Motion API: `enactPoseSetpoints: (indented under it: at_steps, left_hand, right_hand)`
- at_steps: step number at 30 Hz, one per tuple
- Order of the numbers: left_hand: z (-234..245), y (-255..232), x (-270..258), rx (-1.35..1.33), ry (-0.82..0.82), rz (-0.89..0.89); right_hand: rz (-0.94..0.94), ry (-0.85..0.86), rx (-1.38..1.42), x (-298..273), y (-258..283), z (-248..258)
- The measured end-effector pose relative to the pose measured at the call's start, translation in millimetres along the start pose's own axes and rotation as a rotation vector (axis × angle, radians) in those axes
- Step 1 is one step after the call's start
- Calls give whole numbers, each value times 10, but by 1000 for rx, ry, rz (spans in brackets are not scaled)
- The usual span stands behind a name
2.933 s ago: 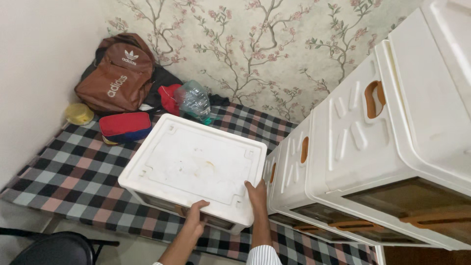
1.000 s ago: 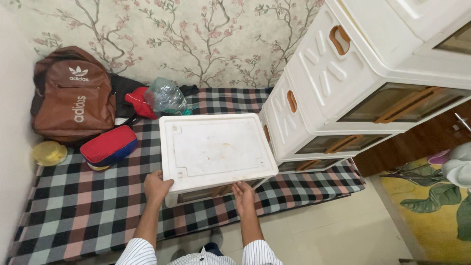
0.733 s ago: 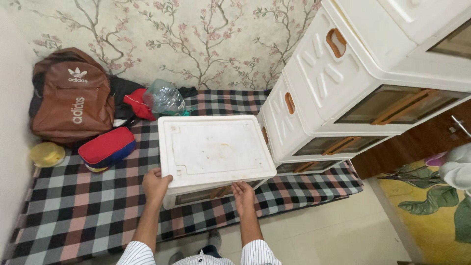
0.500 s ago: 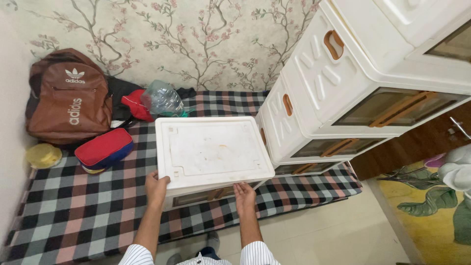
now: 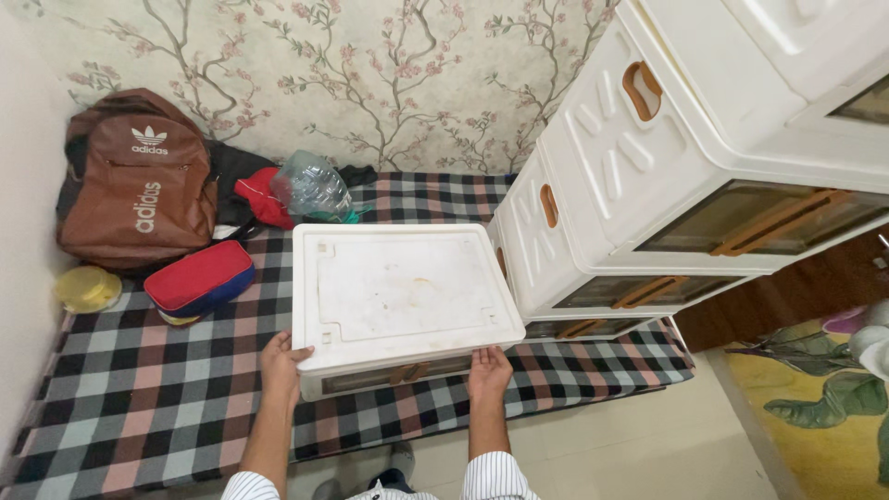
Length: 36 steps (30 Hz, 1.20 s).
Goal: The person unfolds a collapsed white plastic storage box, inserts a mesh screen, attaches a frame, and closes the lid. They then stack the assembled box on top of three similar boxes already arranged on a checkered bench.
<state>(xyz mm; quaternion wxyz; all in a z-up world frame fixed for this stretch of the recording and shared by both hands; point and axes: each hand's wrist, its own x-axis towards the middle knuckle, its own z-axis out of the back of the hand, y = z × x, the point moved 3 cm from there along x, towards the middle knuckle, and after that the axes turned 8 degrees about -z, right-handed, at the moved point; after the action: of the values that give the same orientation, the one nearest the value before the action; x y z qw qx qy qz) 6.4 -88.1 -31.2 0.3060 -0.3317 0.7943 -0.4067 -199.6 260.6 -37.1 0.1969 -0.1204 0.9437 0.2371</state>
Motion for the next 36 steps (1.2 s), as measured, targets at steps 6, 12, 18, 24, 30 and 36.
enactPoseSetpoints:
  at_steps: [6, 12, 18, 24, 30, 36]
  left_hand:
    - [-25, 68, -40, 226, -71, -120]
    - [-180, 7, -37, 532, -248, -193]
    - [-244, -39, -71, 678, -329, -224]
    - [-224, 10, -90, 545, -327, -268]
    - [-209, 8, -110, 470, -307, -280]
    - [-202, 30, -45, 357, -271, -342]
  right_hand:
    - [24, 40, 8, 128, 184, 25]
    - [75, -15, -36, 392, 439, 14]
    - [98, -112, -268, 689, 550, -32]
    - [96, -108, -376, 745, 563, 57]
    - [100, -12, -324, 697, 573, 82]
    - [49, 139, -262, 663, 602, 104]
